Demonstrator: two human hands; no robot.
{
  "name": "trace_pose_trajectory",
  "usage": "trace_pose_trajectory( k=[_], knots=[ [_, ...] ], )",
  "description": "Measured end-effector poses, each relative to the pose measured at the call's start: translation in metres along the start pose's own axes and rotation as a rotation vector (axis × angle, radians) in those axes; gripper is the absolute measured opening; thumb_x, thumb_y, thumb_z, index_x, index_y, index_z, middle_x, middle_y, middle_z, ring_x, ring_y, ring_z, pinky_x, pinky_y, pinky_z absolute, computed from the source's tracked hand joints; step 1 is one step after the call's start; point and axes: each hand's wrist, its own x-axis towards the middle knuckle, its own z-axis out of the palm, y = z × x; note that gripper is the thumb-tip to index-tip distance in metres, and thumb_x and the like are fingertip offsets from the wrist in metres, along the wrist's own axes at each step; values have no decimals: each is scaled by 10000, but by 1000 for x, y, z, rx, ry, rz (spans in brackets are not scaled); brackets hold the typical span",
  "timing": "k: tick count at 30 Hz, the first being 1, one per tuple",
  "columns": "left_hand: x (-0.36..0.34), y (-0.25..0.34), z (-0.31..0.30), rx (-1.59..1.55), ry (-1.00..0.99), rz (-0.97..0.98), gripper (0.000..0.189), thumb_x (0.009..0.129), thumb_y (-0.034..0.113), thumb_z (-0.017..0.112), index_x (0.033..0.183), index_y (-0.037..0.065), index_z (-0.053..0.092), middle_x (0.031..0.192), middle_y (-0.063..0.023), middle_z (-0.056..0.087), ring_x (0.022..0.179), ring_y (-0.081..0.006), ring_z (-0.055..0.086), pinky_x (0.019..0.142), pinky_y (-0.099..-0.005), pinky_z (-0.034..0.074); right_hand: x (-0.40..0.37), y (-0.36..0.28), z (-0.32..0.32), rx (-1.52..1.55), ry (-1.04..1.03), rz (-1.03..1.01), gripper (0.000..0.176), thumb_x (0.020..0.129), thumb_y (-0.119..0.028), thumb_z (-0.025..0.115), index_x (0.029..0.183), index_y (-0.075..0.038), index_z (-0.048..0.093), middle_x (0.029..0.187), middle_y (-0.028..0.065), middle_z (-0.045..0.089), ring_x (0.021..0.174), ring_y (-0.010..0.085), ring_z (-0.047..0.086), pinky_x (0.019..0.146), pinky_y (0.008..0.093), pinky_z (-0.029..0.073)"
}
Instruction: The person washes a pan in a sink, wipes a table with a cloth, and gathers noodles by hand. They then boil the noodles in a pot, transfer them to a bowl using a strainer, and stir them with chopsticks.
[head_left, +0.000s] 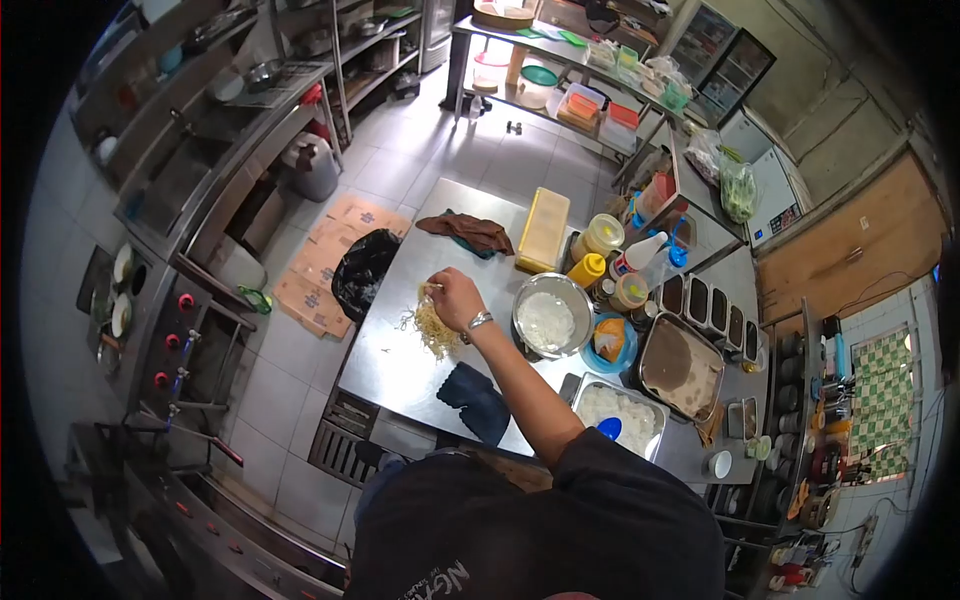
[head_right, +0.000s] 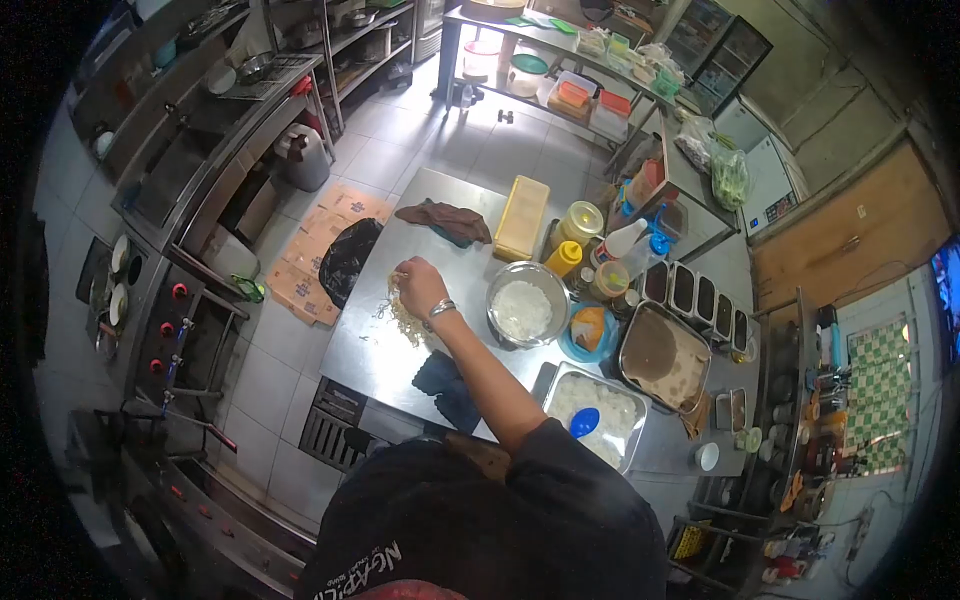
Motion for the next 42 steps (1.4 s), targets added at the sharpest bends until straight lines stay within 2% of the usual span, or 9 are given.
trace_pose_trajectory(
  k=[3,10,17,23,27,31,36,40,42],
  knots=[
    [-3,-17,-19,12,11,6,388,928,456,422,708,136,441,521,-19,387,433,-192,333,432,-367,279,3,17,12,-14,18,-80,118,800,-80,532,838,-42,638,781,205,631,762,386,611,704,459,485],
    [-27,-73,-86,40,65,-83,407,925,472,424,730,118,476,530,-37,409,452,-212,361,453,-381,297,21,23,-19,-147,-403,-25,587,710,-87,557,1282,14,473,1208,269,536,1103,371,540,967,383,427],
    [-52,-98,-104,107,101,-155,432,922,489,427,751,100,511,538,-54,430,471,-232,390,473,-394,315,14,129,75,-136,-203,53,890,662,-559,704,1384,-141,391,1440,187,326,1305,406,313,1066,440,305],
    [-64,-131,-110,220,149,-225,458,919,503,429,770,85,541,545,-70,448,487,-249,414,490,-406,331,-66,61,104,-397,-124,-335,601,692,-426,729,1212,-175,563,1291,169,481,1153,365,454,949,413,392],
    [-66,-158,-109,339,172,-266,476,917,513,431,782,75,561,550,-80,461,497,-261,430,502,-414,341,-60,86,145,-29,-106,-285,223,745,-132,670,967,-139,653,1004,144,616,920,357,556,825,418,457],
    [-72,-171,-104,430,204,-297,491,916,520,432,791,67,576,554,-87,470,506,-269,442,511,-420,349,-18,65,99,80,-193,-117,231,740,-173,679,957,-95,675,952,154,647,903,318,618,821,373,489],
    [-76,-121,-109,128,-86,47,583,904,548,444,798,3,621,625,-141,531,588,-297,491,588,-444,366,8,22,41,138,-349,-137,361,768,-259,708,1080,-89,640,1075,157,634,1005,308,607,869,364,476],
    [-97,-67,-105,331,50,502,540,920,498,462,788,-7,602,586,-131,516,568,-281,495,570,-430,366,6,43,33,153,-373,-58,482,825,-317,673,1239,-106,544,1204,181,578,1123,341,544,944,371,429],
    [-106,-9,-105,281,-6,-358,449,928,449,490,774,33,563,509,-74,449,469,-222,460,475,-393,358,-6,67,35,13,-69,-33,465,846,-313,647,1228,-71,543,1211,182,571,1129,343,538,957,383,417]
  ],
)
